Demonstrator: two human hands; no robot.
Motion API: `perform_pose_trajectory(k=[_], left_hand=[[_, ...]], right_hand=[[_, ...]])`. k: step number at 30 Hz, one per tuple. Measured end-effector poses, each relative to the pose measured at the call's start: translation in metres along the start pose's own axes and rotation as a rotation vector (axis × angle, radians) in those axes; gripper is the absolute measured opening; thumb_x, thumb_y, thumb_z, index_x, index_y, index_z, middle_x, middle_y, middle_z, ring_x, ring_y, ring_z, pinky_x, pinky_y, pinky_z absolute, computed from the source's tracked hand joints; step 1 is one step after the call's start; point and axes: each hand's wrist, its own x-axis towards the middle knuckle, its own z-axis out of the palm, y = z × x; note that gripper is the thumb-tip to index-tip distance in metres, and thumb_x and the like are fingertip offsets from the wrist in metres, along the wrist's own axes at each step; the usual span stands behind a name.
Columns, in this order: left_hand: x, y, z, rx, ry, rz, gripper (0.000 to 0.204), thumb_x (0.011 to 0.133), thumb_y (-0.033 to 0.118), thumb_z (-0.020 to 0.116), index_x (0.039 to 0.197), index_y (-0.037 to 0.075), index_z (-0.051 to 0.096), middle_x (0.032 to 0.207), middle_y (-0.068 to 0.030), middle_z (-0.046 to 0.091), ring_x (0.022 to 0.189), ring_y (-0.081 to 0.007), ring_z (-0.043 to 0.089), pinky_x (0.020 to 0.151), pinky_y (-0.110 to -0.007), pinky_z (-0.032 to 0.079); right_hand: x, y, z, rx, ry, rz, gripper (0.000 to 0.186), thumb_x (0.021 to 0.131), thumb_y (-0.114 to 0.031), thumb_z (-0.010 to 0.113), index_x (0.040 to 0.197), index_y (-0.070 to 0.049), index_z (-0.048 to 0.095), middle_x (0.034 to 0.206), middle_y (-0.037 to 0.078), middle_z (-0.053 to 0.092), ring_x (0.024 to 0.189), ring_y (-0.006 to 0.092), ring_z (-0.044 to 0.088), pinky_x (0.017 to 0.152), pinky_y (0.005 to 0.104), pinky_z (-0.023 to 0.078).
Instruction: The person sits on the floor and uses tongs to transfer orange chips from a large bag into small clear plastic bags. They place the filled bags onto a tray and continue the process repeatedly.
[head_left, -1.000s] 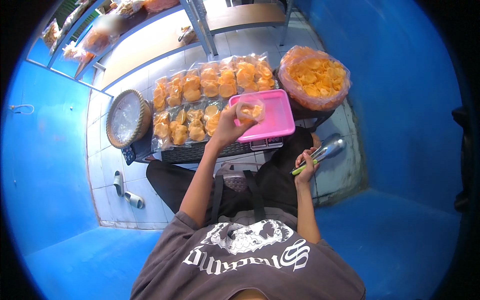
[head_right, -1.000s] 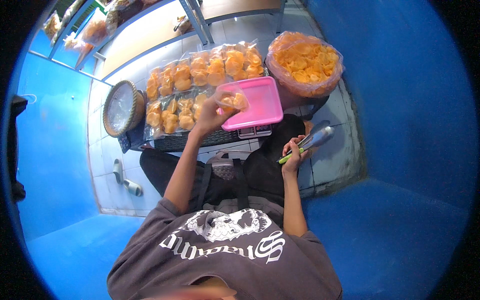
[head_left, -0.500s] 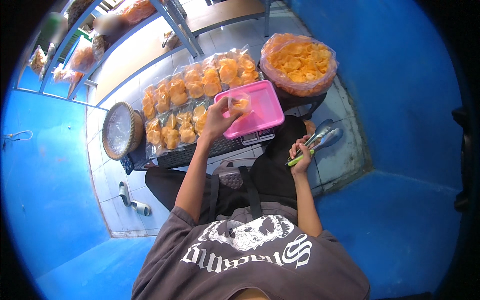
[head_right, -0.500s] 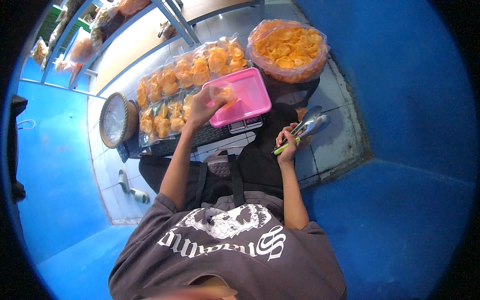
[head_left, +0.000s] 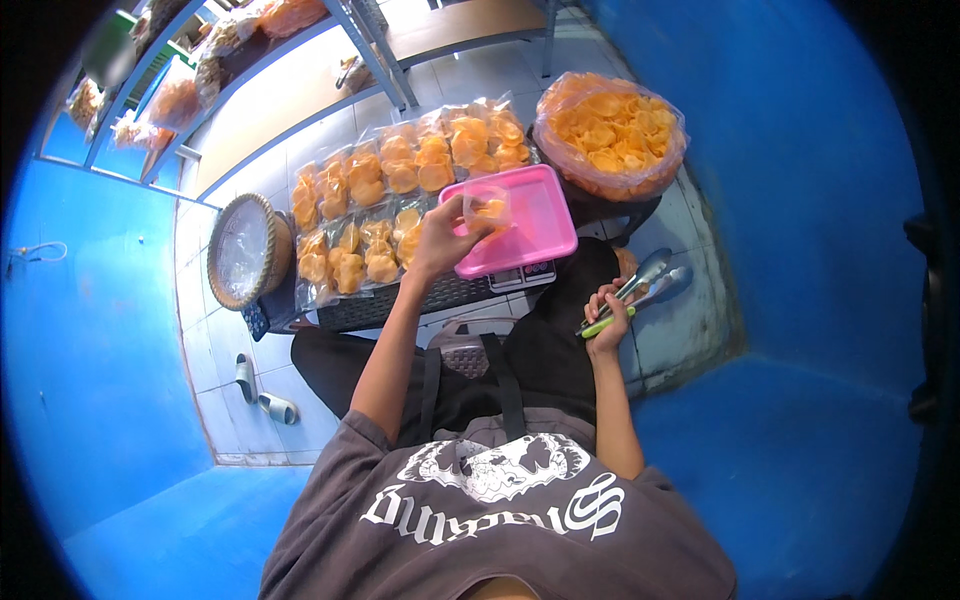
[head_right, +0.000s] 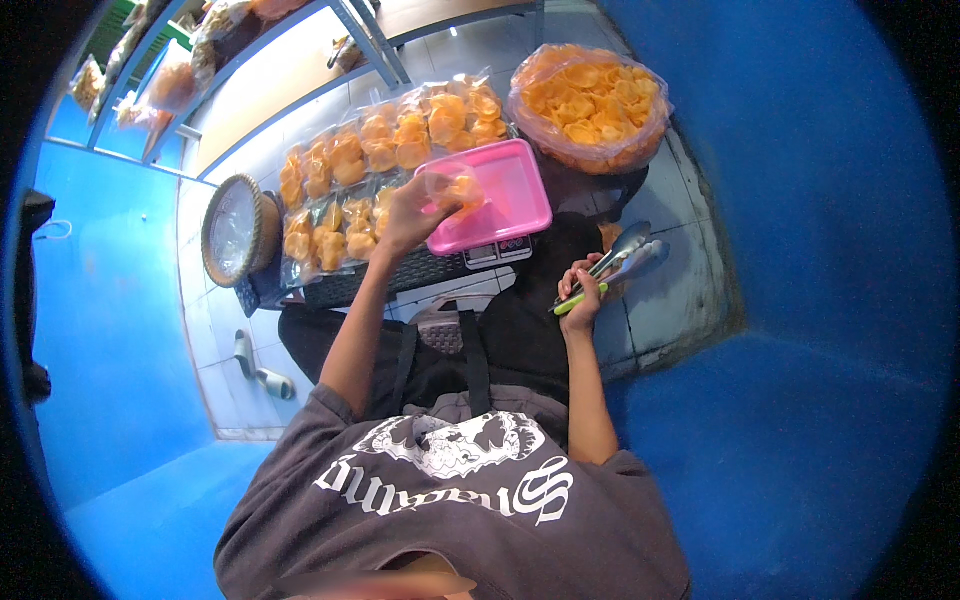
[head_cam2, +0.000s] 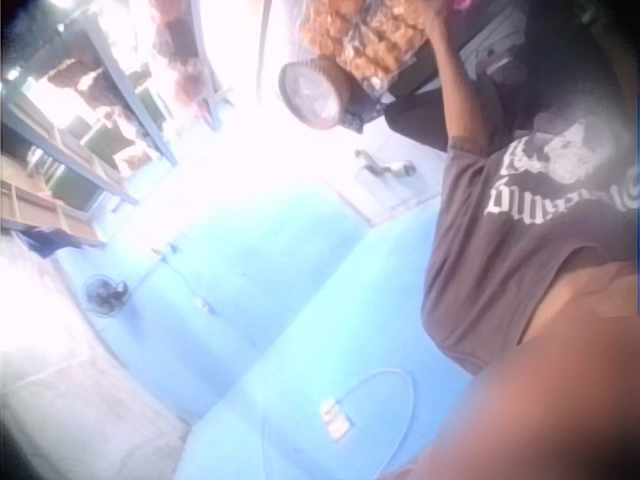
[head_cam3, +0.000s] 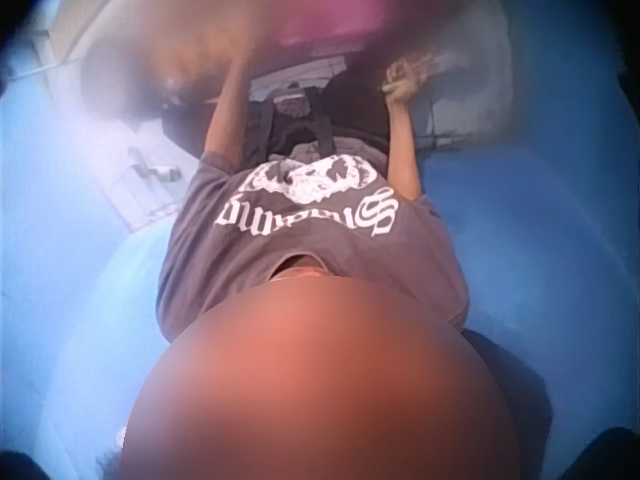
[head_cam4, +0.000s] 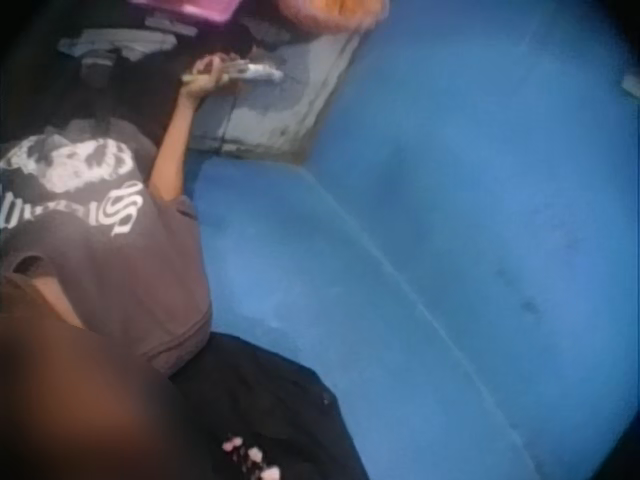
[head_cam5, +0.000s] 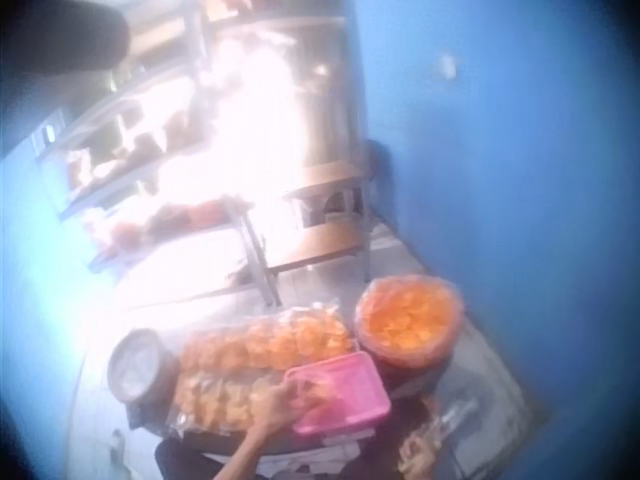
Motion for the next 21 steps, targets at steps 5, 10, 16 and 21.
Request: perform_pose_trajectory(k=[5, 10, 16, 21], left_hand=[[-0.009, 0.006, -0.019, -0.336, 0.115, -0.097, 0.044, 0.089, 0.010, 0.082, 0.127, 0.001, 0.062, 0.119, -0.0104, 0.070, 0.110, -0.0200, 0.069, 0.091, -0.033, 0.060], [-0.046, 0.007, -0.078, -0.684, 0.386, -0.170, 0.054, 0.091, 0.005, 0.078, 0.139, 0.010, 0.053, 0.125, -0.0112, 0.065, 0.108, -0.0205, 0.070, 0.093, -0.029, 0.059], [-0.115, -0.009, -0.162, -0.717, 0.611, -0.243, 0.050, 0.096, 0.009, 0.074, 0.140, 0.012, 0.052, 0.124, -0.0098, 0.066, 0.107, -0.0194, 0.070, 0.083, -0.032, 0.063], [-0.160, -0.041, -0.201, -0.618, 0.745, -0.338, 0.031, 0.099, 0.011, 0.071, 0.127, 0.004, 0.060, 0.116, -0.0093, 0.070, 0.103, -0.0175, 0.070, 0.080, -0.031, 0.061]], right_hand=[[0.001, 0.000, -0.005, 0.015, -0.061, 0.007, 0.043, 0.087, -0.008, 0.058, 0.129, -0.008, 0.046, 0.094, 0.010, 0.055, 0.063, 0.0163, 0.049, 0.050, 0.0268, 0.043], [0.002, 0.000, -0.008, 0.016, -0.066, 0.045, 0.044, 0.085, -0.008, 0.056, 0.127, -0.008, 0.046, 0.094, 0.010, 0.055, 0.065, 0.0168, 0.049, 0.051, 0.0269, 0.044], [0.004, -0.001, -0.005, -0.060, -0.087, 0.044, 0.041, 0.086, -0.014, 0.057, 0.125, -0.009, 0.046, 0.091, 0.009, 0.051, 0.064, 0.0151, 0.048, 0.051, 0.0255, 0.043], [0.004, -0.001, 0.000, -0.099, -0.089, 0.072, 0.039, 0.086, -0.015, 0.057, 0.123, -0.008, 0.047, 0.091, 0.009, 0.051, 0.064, 0.0148, 0.048, 0.050, 0.0255, 0.042]])
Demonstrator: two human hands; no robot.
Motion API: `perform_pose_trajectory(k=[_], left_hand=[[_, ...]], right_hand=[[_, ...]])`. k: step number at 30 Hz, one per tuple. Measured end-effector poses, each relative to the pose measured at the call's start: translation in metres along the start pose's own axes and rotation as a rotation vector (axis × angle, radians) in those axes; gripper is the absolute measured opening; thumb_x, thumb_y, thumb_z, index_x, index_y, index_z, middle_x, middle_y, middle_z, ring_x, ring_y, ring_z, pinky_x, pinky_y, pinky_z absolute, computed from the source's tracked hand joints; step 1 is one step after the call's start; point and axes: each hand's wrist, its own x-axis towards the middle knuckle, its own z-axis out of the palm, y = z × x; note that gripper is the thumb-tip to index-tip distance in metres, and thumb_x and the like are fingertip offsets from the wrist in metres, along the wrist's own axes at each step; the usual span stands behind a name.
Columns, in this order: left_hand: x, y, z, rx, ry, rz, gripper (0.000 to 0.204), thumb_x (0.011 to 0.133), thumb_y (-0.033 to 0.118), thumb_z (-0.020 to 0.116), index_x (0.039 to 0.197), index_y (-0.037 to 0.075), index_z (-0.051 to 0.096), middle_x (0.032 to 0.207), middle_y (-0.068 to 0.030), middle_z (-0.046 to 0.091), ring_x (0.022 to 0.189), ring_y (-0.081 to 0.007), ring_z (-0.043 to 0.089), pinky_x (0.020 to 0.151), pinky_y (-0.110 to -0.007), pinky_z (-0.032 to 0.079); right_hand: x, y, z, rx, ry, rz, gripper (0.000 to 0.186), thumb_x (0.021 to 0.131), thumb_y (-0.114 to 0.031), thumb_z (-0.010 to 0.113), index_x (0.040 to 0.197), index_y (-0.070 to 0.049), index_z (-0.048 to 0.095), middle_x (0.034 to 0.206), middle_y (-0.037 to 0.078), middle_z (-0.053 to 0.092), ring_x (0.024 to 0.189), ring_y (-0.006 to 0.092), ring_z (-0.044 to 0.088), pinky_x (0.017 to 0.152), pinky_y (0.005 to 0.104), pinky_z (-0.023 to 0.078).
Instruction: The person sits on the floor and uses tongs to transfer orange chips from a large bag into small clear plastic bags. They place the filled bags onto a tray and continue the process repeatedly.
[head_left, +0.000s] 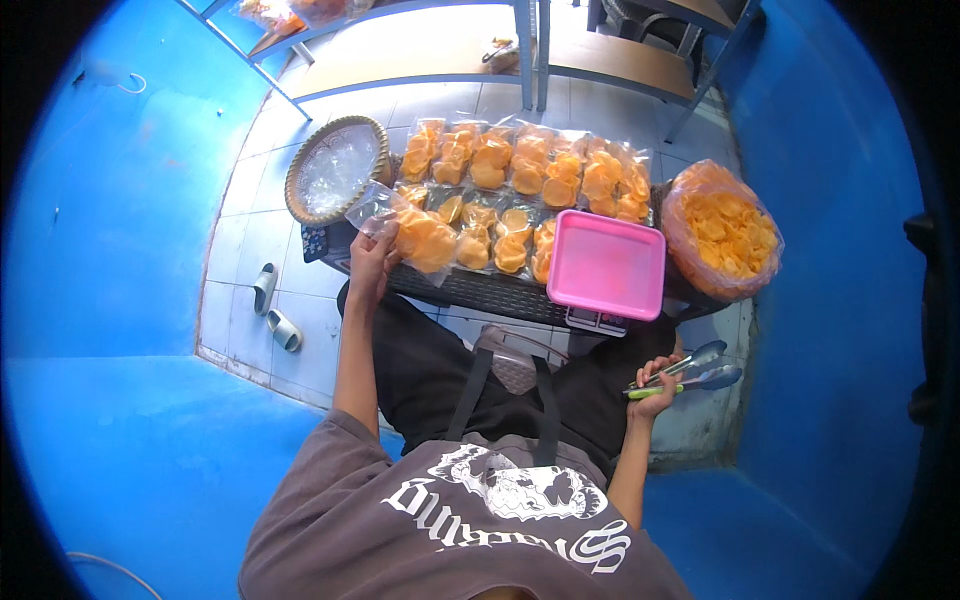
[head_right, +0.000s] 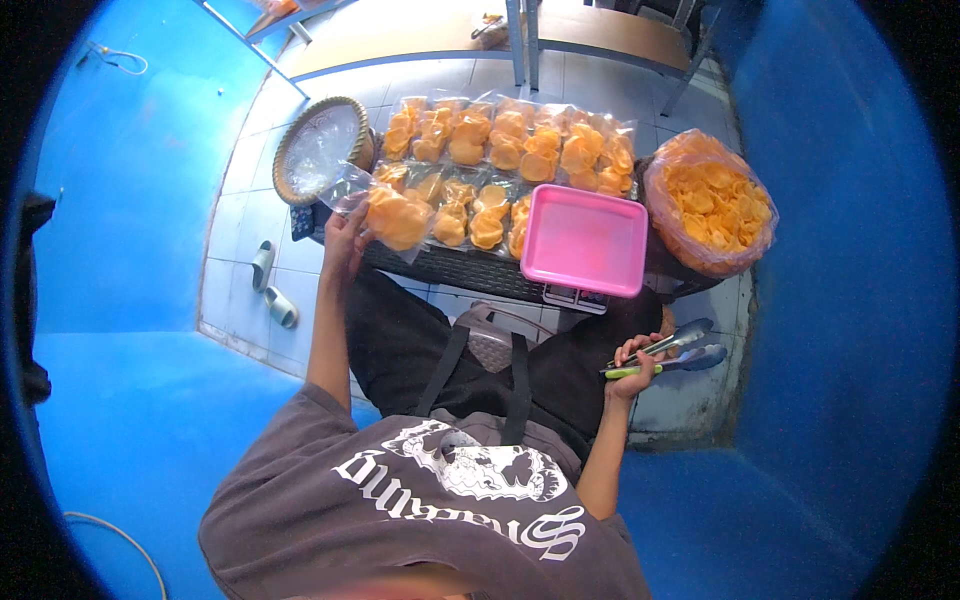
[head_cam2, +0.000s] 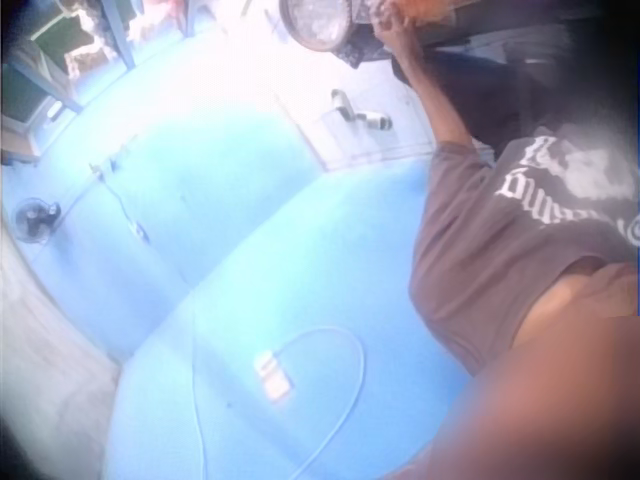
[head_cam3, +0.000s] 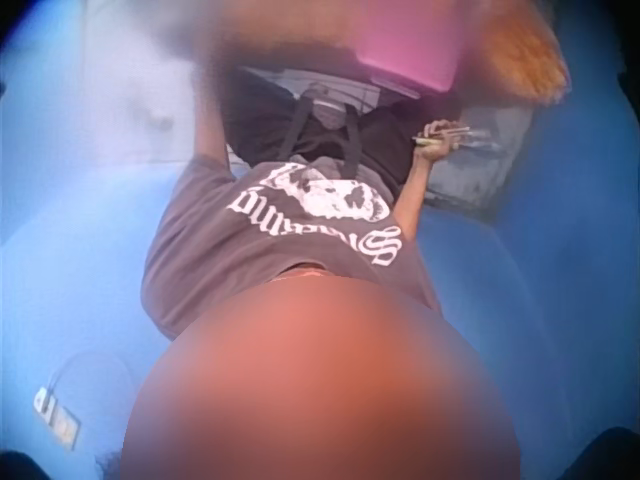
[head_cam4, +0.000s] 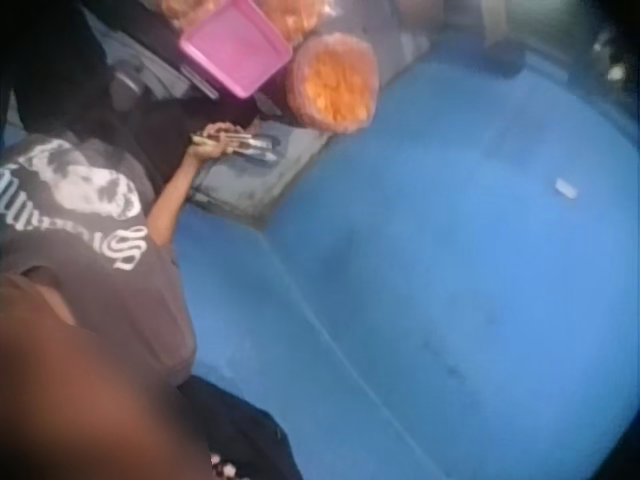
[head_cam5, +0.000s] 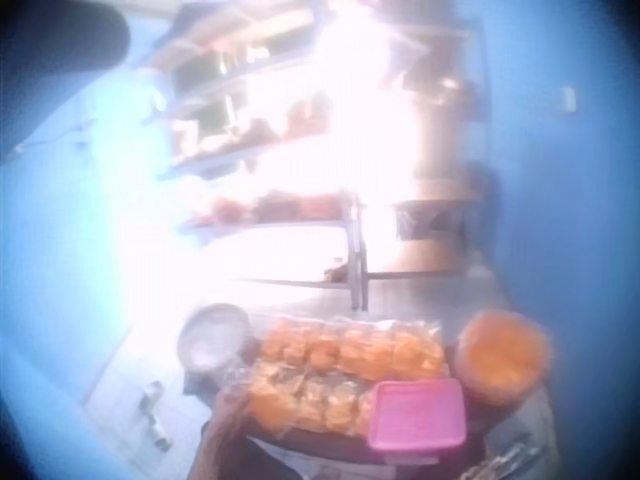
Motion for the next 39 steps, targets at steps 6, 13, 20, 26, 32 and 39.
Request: perform_pose_trajectory(k=[6, 13, 20, 26, 32, 39], left_hand=[[0.014, -0.019, -0.022, -0.042, 0.233, -0.019, 0.025, 0.096, 0.014, 0.072, 0.116, 0.002, 0.063, 0.110, -0.0086, 0.071, 0.095, -0.0160, 0.071, 0.075, -0.029, 0.058], [0.035, -0.006, 0.004, 0.363, 0.152, -0.009, 0.020, 0.098, 0.016, 0.071, 0.112, 0.002, 0.067, 0.100, -0.0098, 0.073, 0.089, -0.0143, 0.071, 0.074, -0.029, 0.060], [0.074, 0.003, 0.027, -0.028, 0.279, 0.004, 0.020, 0.098, 0.008, 0.066, 0.114, -0.004, 0.063, 0.107, -0.0111, 0.069, 0.095, -0.0185, 0.071, 0.080, -0.031, 0.063], [0.060, -0.057, 0.036, -0.344, 0.398, -0.039, 0.029, 0.096, 0.005, 0.064, 0.124, 0.003, 0.056, 0.116, -0.0094, 0.063, 0.103, -0.0198, 0.066, 0.088, -0.037, 0.060], [0.049, -0.104, 0.071, -0.571, 0.563, 0.173, 0.039, 0.094, 0.001, 0.064, 0.128, 0.003, 0.046, 0.131, -0.0157, 0.054, 0.120, -0.0255, 0.058, 0.103, -0.040, 0.053], [0.035, -0.108, 0.064, -0.518, 0.478, -0.199, 0.055, 0.095, 0.015, 0.072, 0.130, -0.001, 0.033, 0.135, -0.0251, 0.049, 0.129, -0.0357, 0.057, 0.106, -0.051, 0.053]], right_hand=[[0.001, 0.000, 0.006, -0.035, 0.044, 0.018, 0.038, 0.086, -0.014, 0.056, 0.123, -0.007, 0.046, 0.090, 0.009, 0.051, 0.063, 0.0146, 0.048, 0.049, 0.0248, 0.042], [0.004, 0.001, -0.001, -0.045, 0.037, 0.027, 0.038, 0.087, -0.013, 0.055, 0.123, -0.007, 0.048, 0.090, 0.009, 0.053, 0.065, 0.0154, 0.051, 0.050, 0.0257, 0.043], [0.009, 0.006, -0.001, -0.035, 0.035, 0.040, 0.037, 0.087, -0.013, 0.054, 0.123, -0.006, 0.049, 0.089, 0.009, 0.054, 0.065, 0.0156, 0.051, 0.050, 0.0260, 0.043], [0.008, 0.005, -0.003, -0.060, 0.063, 0.028, 0.036, 0.088, -0.014, 0.054, 0.123, -0.005, 0.048, 0.089, 0.010, 0.054, 0.064, 0.0152, 0.050, 0.050, 0.0261, 0.042], [0.006, 0.003, -0.003, -0.047, 0.079, 0.046, 0.035, 0.089, -0.013, 0.053, 0.123, -0.005, 0.048, 0.089, 0.010, 0.054, 0.064, 0.0159, 0.049, 0.051, 0.0264, 0.042], [0.008, 0.004, -0.004, -0.014, 0.054, 0.054, 0.036, 0.088, -0.014, 0.054, 0.123, -0.006, 0.049, 0.089, 0.010, 0.054, 0.065, 0.0156, 0.049, 0.052, 0.0263, 0.042]])
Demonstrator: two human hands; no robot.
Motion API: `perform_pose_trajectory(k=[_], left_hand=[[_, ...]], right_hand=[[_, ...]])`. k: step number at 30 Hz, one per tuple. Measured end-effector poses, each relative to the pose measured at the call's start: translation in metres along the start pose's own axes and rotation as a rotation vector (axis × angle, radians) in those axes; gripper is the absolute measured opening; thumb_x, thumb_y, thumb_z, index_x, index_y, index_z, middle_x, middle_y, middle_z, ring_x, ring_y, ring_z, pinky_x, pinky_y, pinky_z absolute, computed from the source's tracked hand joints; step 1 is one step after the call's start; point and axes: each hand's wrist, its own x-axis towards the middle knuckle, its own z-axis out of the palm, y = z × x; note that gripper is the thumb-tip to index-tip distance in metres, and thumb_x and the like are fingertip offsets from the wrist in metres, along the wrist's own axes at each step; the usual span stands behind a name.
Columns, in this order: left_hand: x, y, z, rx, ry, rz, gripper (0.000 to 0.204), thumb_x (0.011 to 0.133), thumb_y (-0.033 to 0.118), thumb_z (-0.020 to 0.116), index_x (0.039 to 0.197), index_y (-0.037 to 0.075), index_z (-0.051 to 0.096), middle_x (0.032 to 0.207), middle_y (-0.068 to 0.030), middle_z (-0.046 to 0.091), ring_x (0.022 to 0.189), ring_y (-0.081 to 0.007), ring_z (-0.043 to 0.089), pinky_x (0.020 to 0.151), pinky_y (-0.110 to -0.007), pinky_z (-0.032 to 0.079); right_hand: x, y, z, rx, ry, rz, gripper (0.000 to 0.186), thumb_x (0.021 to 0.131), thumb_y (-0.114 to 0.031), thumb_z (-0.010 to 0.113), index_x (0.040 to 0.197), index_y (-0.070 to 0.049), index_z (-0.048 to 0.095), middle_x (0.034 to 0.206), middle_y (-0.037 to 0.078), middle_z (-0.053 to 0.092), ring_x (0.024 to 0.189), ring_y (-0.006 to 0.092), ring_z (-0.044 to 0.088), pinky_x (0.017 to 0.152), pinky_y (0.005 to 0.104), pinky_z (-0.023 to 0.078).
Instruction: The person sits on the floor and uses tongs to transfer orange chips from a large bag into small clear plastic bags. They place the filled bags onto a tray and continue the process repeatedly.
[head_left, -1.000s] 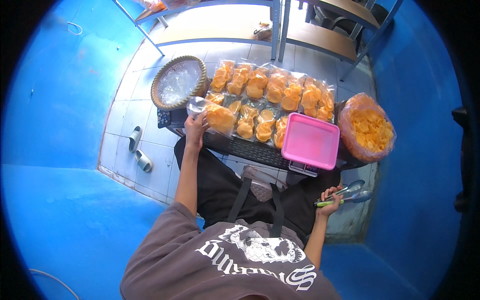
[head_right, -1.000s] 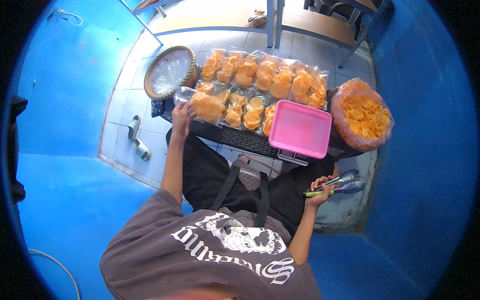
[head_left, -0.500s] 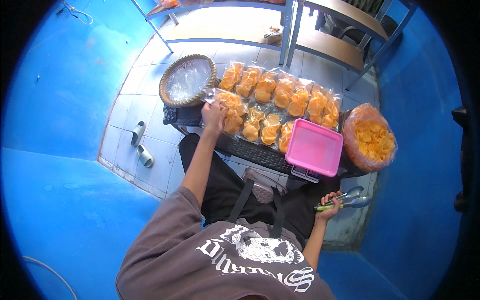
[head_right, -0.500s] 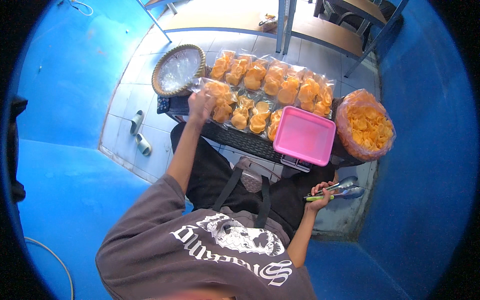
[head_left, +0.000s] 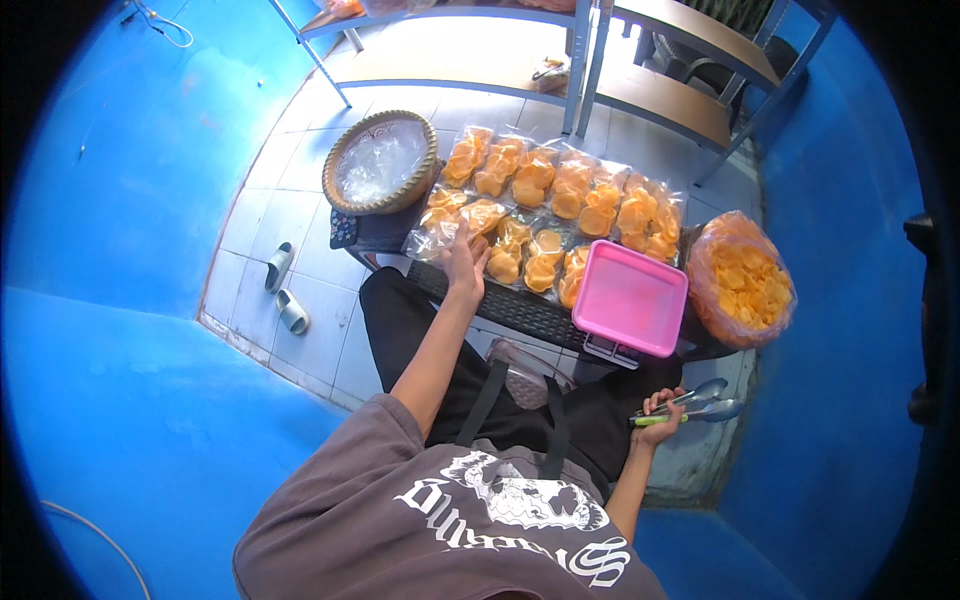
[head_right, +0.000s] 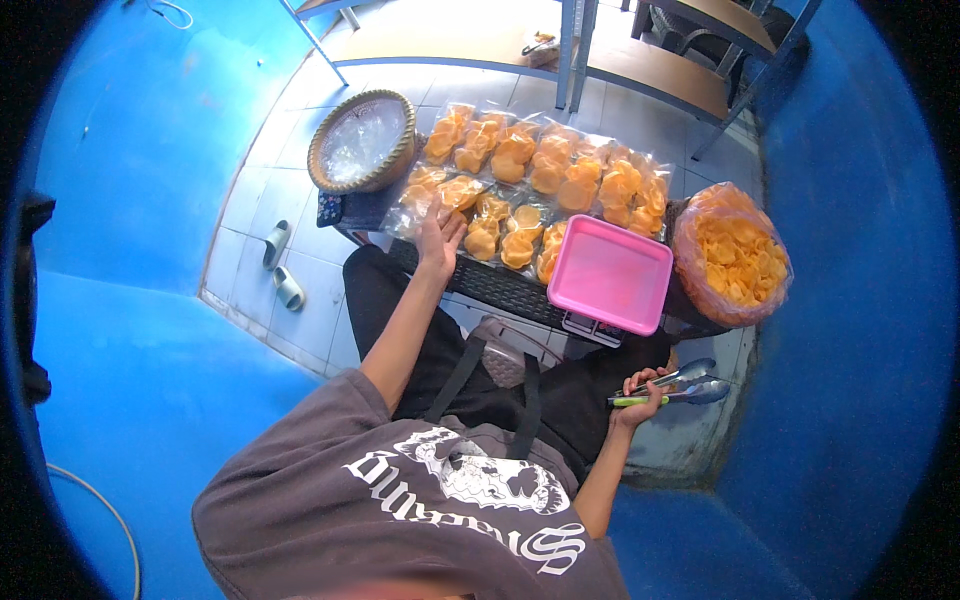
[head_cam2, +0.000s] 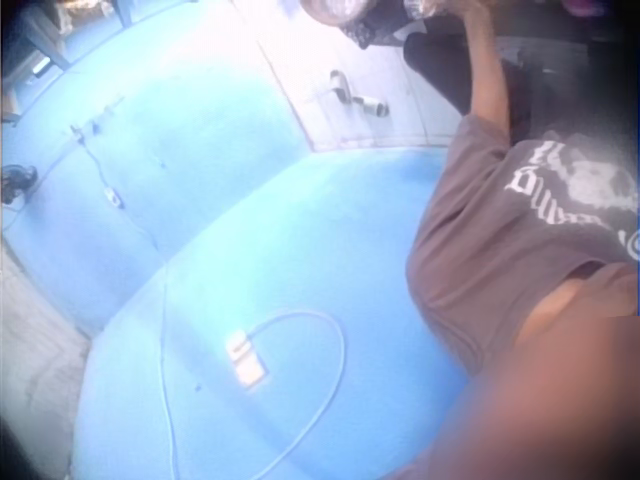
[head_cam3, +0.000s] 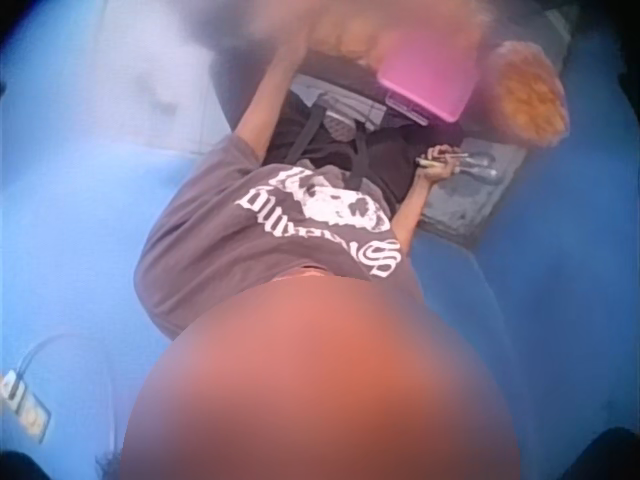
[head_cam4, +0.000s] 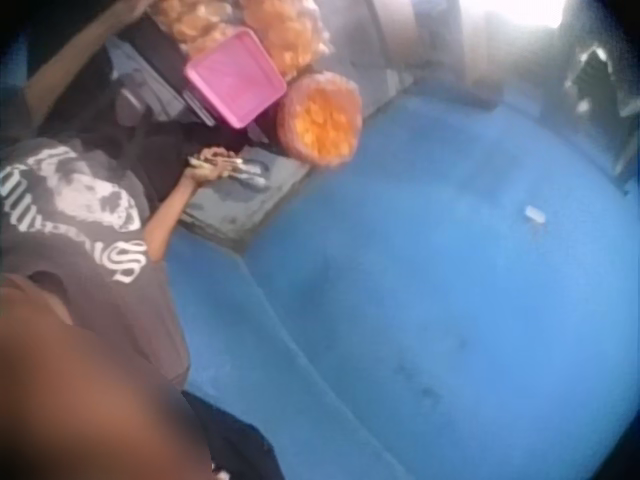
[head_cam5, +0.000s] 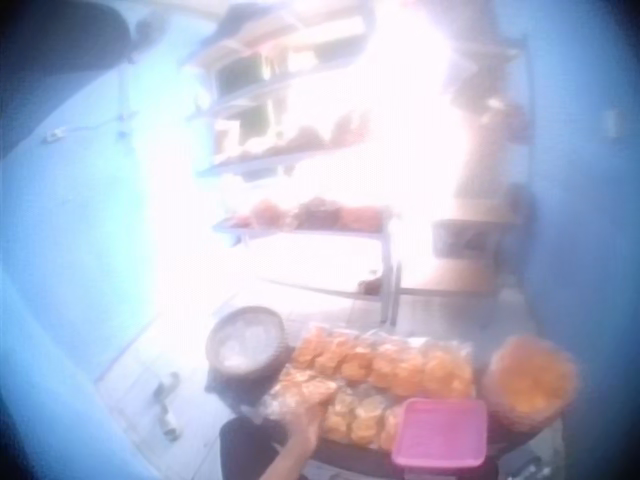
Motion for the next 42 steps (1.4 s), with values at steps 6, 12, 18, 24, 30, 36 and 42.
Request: perform_pose_trajectory(k=[6, 12, 18, 24, 30, 36, 42], left_hand=[[0.003, 0.005, -0.008, -0.149, 0.002, 0.011, 0.038, 0.100, 0.000, 0.060, 0.135, -0.001, 0.045, 0.126, -0.0173, 0.061, 0.114, -0.0302, 0.068, 0.095, -0.041, 0.062], [-0.019, -0.010, 0.007, -0.211, 0.017, 0.175, 0.043, 0.099, -0.008, 0.058, 0.139, 0.003, 0.045, 0.133, -0.0147, 0.059, 0.119, -0.0266, 0.066, 0.101, -0.040, 0.060], [-0.021, -0.029, 0.011, -0.211, 0.072, 0.250, 0.033, 0.099, -0.007, 0.061, 0.130, -0.001, 0.051, 0.129, -0.0152, 0.059, 0.117, -0.0256, 0.066, 0.103, -0.037, 0.060], [-0.008, -0.037, -0.002, -0.154, 0.058, 0.153, 0.030, 0.098, -0.003, 0.066, 0.124, -0.004, 0.053, 0.122, -0.0169, 0.062, 0.110, -0.0259, 0.068, 0.098, -0.035, 0.062], [-0.004, -0.019, -0.020, -0.085, -0.003, 0.031, 0.027, 0.095, -0.004, 0.068, 0.119, -0.007, 0.055, 0.119, -0.0171, 0.067, 0.107, -0.0266, 0.071, 0.096, -0.033, 0.063], [-0.014, -0.004, -0.027, 0.024, -0.038, -0.007, 0.033, 0.094, 0.002, 0.073, 0.121, -0.005, 0.054, 0.113, -0.0132, 0.066, 0.094, -0.0216, 0.070, 0.084, -0.031, 0.062], [-0.064, 0.017, -0.027, 1.005, 0.388, 0.609, 0.037, 0.093, 0.016, 0.075, 0.118, -0.003, 0.057, 0.121, -0.0184, 0.062, 0.112, -0.0316, 0.061, 0.096, -0.045, 0.050]], right_hand=[[0.000, 0.000, -0.003, 0.001, -0.009, 0.009, 0.038, 0.088, -0.013, 0.053, 0.125, -0.006, 0.047, 0.090, 0.009, 0.055, 0.065, 0.0150, 0.050, 0.052, 0.0266, 0.042], [-0.001, 0.000, -0.001, 0.003, 0.005, -0.001, 0.035, 0.089, -0.013, 0.053, 0.122, -0.006, 0.050, 0.090, 0.009, 0.054, 0.065, 0.0152, 0.049, 0.052, 0.0260, 0.042], [-0.001, 0.000, -0.003, 0.000, 0.011, -0.002, 0.034, 0.089, -0.013, 0.053, 0.122, -0.005, 0.050, 0.090, 0.010, 0.054, 0.065, 0.0155, 0.050, 0.052, 0.0263, 0.042], [0.000, 0.000, -0.006, -0.005, -0.014, -0.004, 0.033, 0.090, -0.015, 0.052, 0.122, -0.005, 0.049, 0.091, 0.010, 0.054, 0.066, 0.0157, 0.050, 0.053, 0.0264, 0.042], [0.000, 0.000, -0.004, 0.009, -0.003, -0.003, 0.034, 0.091, -0.015, 0.052, 0.123, -0.005, 0.048, 0.090, 0.010, 0.053, 0.066, 0.0156, 0.049, 0.053, 0.0263, 0.041], [0.000, 0.000, -0.003, 0.002, 0.002, -0.010, 0.034, 0.091, -0.015, 0.052, 0.123, -0.005, 0.049, 0.090, 0.010, 0.053, 0.066, 0.0157, 0.049, 0.053, 0.0264, 0.042], [0.000, 0.001, -0.005, 0.019, 0.013, -0.009, 0.035, 0.091, -0.016, 0.053, 0.124, -0.004, 0.050, 0.090, 0.010, 0.055, 0.065, 0.0154, 0.049, 0.052, 0.0264, 0.042]])
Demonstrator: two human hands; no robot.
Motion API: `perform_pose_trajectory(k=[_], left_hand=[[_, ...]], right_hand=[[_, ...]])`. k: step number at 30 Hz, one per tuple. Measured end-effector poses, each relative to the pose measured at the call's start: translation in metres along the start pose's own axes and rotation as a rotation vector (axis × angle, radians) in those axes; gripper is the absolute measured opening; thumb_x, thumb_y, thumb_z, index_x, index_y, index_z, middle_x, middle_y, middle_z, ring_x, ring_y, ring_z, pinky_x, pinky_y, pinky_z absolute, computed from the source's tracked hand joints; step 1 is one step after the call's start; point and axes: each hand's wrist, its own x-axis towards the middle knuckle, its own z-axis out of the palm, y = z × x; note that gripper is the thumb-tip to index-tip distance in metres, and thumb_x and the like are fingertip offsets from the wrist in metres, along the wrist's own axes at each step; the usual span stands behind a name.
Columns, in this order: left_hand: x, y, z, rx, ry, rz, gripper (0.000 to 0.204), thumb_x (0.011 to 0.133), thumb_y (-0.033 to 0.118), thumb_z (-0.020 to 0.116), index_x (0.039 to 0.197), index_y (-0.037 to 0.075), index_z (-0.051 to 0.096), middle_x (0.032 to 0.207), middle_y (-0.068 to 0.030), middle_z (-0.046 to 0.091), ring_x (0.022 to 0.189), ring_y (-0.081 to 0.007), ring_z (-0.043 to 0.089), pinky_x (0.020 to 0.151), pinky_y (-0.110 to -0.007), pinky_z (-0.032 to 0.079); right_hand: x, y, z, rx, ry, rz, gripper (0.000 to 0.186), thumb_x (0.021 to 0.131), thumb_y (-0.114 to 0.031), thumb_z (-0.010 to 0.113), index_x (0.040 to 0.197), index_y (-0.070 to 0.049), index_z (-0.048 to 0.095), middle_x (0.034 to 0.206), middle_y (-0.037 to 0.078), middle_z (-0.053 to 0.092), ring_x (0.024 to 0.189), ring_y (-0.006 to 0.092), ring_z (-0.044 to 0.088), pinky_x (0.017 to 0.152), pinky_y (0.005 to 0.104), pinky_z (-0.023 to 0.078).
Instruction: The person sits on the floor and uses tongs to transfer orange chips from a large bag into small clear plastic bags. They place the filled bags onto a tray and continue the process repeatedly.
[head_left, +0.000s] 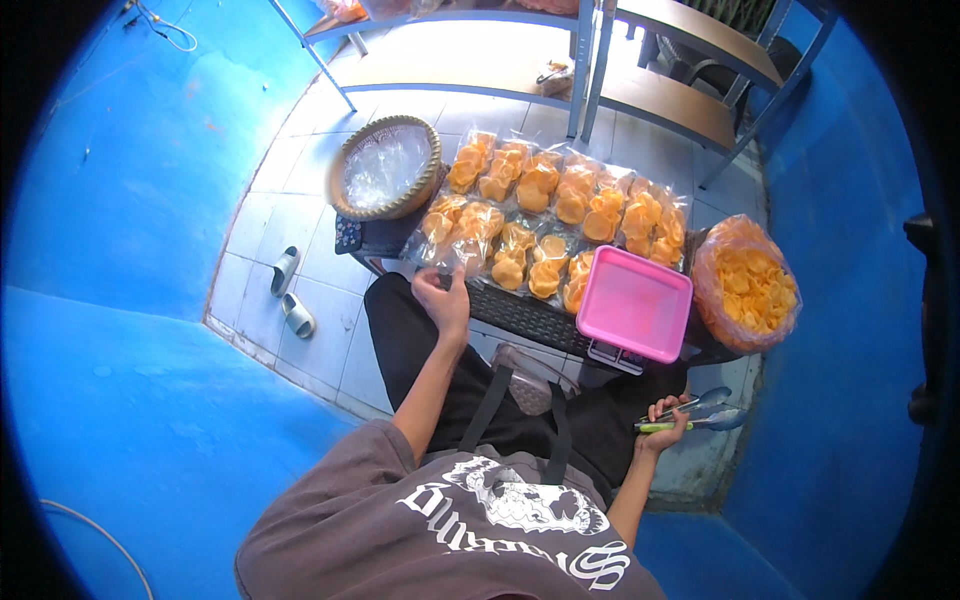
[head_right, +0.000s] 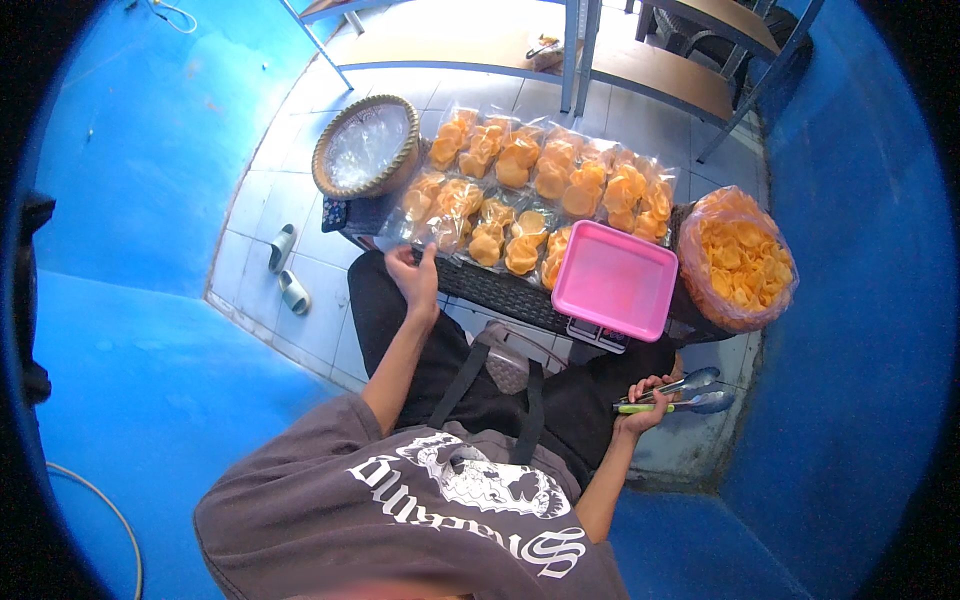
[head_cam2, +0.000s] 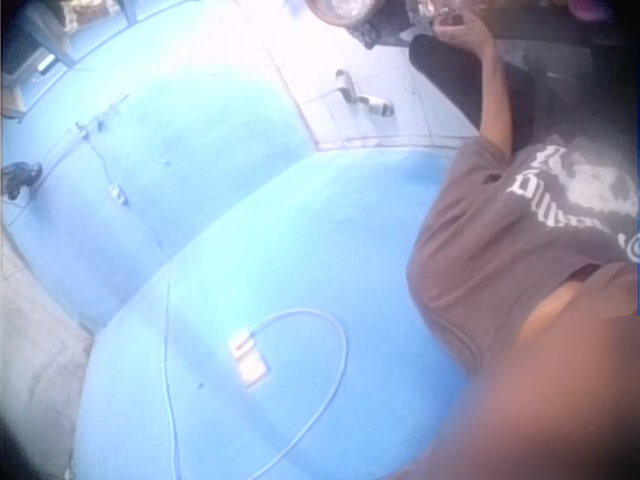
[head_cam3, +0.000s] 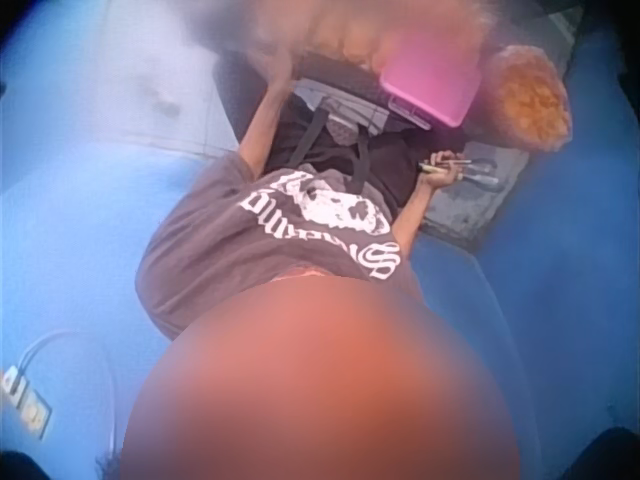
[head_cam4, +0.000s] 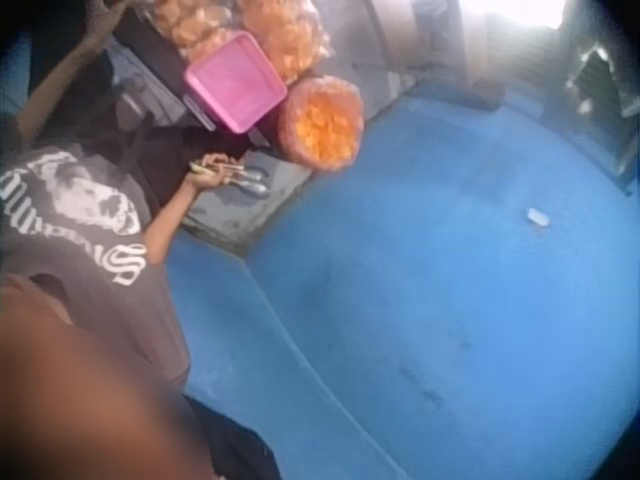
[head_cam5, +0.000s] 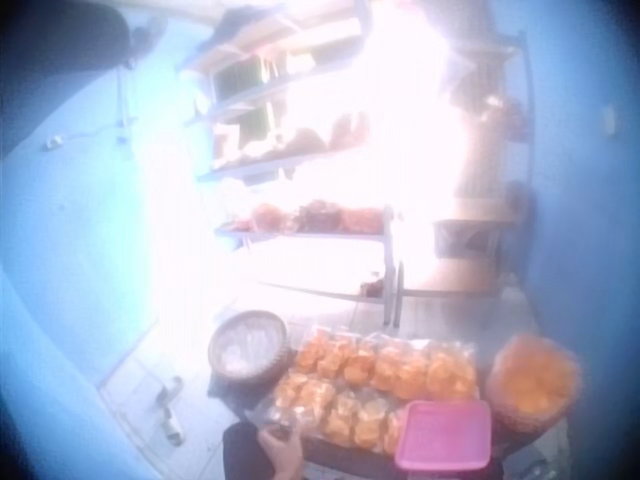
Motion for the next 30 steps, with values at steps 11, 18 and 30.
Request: perform_pose_trajectory(k=[11, 18, 30], left_hand=[[0.155, -0.011, 0.034, 0.654, -0.550, 0.929, 0.053, 0.103, 0.039, 0.056, 0.141, 0.002, 0.059, 0.151, -0.0257, 0.050, 0.140, -0.0457, 0.045, 0.120, -0.050, 0.034], [0.146, -0.015, 0.042, 0.472, -0.569, 0.886, 0.052, 0.103, 0.040, 0.056, 0.137, 0.002, 0.062, 0.145, -0.0256, 0.056, 0.137, -0.0433, 0.049, 0.118, -0.048, 0.037], [0.134, -0.005, 0.035, 0.644, -0.564, 0.934, 0.056, 0.102, 0.048, 0.056, 0.148, 0.015, 0.056, 0.161, -0.0207, 0.038, 0.149, -0.0449, 0.033, 0.120, -0.060, 0.028]], right_hand=[[0.002, 0.004, -0.001, 0.000, 0.038, -0.007, 0.033, 0.091, -0.016, 0.053, 0.123, -0.006, 0.050, 0.089, 0.010, 0.055, 0.064, 0.0152, 0.050, 0.050, 0.0261, 0.042], [-0.001, 0.000, -0.004, -0.001, 0.025, 0.000, 0.041, 0.087, -0.013, 0.054, 0.126, -0.006, 0.046, 0.091, 0.009, 0.056, 0.065, 0.0147, 0.051, 0.051, 0.0269, 0.043], [0.000, 0.001, -0.003, 0.004, -0.020, -0.003, 0.035, 0.089, -0.015, 0.053, 0.123, -0.007, 0.049, 0.089, 0.009, 0.055, 0.065, 0.0156, 0.050, 0.053, 0.0269, 0.042]])
